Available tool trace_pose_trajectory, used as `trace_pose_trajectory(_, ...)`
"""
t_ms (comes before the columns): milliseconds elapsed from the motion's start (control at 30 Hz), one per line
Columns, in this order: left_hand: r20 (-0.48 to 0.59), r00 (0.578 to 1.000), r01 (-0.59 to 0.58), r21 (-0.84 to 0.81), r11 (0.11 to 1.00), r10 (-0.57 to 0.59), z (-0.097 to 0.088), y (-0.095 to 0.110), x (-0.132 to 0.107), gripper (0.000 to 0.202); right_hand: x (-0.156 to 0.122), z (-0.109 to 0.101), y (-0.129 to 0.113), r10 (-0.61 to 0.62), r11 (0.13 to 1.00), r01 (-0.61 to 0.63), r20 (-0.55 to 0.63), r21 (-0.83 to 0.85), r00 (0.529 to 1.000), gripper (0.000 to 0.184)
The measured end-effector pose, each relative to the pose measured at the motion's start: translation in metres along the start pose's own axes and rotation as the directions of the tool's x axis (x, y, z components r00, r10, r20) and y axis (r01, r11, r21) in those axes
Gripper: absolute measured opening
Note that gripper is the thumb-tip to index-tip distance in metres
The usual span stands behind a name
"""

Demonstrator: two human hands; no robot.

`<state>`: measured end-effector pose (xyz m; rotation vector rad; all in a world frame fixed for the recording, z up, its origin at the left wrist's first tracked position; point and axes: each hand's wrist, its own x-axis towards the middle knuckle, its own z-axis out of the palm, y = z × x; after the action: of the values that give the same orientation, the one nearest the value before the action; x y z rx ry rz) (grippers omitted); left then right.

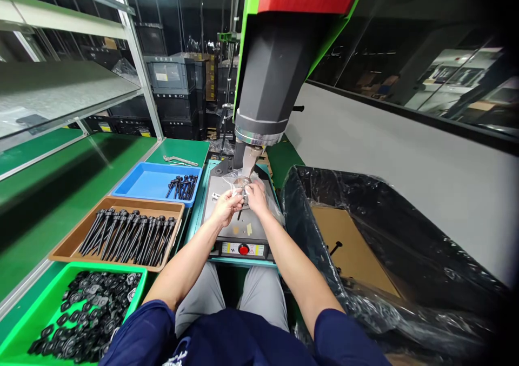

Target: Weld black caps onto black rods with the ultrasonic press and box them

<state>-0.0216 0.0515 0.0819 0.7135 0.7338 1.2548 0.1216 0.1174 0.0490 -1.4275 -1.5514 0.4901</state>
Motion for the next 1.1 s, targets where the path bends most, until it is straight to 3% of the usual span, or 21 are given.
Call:
trace_pose_trajectory(133, -0.013, 1.000, 0.012, 0.004, 1.000, -0.012, -0.009, -0.007, -0.006, 0.057, -0.052, -0.004, 0.014, 0.003, 0.997, -0.008, 0.059, 0.082, 0.998, 0.025)
trace_pose_trajectory(200, -0.024, 0.999, 0.022, 0.034, 0.999, -0.021, -0.016, -0.012, -0.010, 0.057, -0.082, -0.008, 0.018, 0.030, 0.988, -0.052, 0.153, 0.143, 0.988, 0.028)
trace_pose_trajectory(267, -0.032, 0.999, 0.032, 0.090, 0.995, -0.029, -0.023, -0.017, -0.015, 0.056, -0.110, -0.013, 0.017, 0.096, 0.957, -0.182, 0.347, 0.225, 0.933, 0.032)
trace_pose_trajectory(333, -0.048, 0.998, 0.052, 0.170, 0.984, -0.044, -0.034, -0.023, -0.022, 0.052, -0.133, -0.020, 0.011, 0.122, 0.896, -0.325, 0.535, 0.303, 0.836, 0.035)
trace_pose_trajectory(400, -0.103, 0.993, 0.086, 0.243, 0.966, -0.062, -0.045, -0.029, -0.032, 0.051, -0.147, -0.029, 0.002, 0.094, 0.832, -0.398, 0.609, 0.385, 0.787, 0.036)
trace_pose_trajectory(533, -0.279, 0.960, 0.110, 0.325, 0.939, -0.016, -0.063, -0.043, -0.069, 0.055, -0.159, -0.043, -0.015, 0.044, 0.762, -0.344, 0.485, 0.550, 0.873, 0.038)
trace_pose_trajectory(633, -0.149, 0.988, 0.015, 0.411, 0.911, 0.051, -0.060, -0.051, -0.104, 0.049, -0.164, -0.045, -0.023, 0.050, 0.757, -0.274, 0.366, 0.593, 0.929, 0.043)
trace_pose_trajectory(733, 0.025, 0.995, -0.095, 0.528, 0.844, 0.096, -0.047, -0.052, -0.127, 0.039, -0.172, -0.042, -0.030, 0.016, 0.818, -0.172, 0.277, 0.549, 0.961, 0.045)
trace_pose_trajectory(900, 0.001, 0.982, -0.153, 0.595, 0.789, 0.190, -0.031, -0.048, -0.132, 0.028, -0.183, -0.039, -0.042, -0.100, 0.893, 0.019, 0.157, 0.449, 0.982, 0.032)
trace_pose_trajectory(1100, 0.098, 0.965, -0.241, 0.706, 0.666, 0.244, -0.031, -0.051, -0.128, 0.008, -0.186, -0.035, -0.047, -0.023, 0.868, -0.051, 0.142, 0.494, 0.990, 0.030)
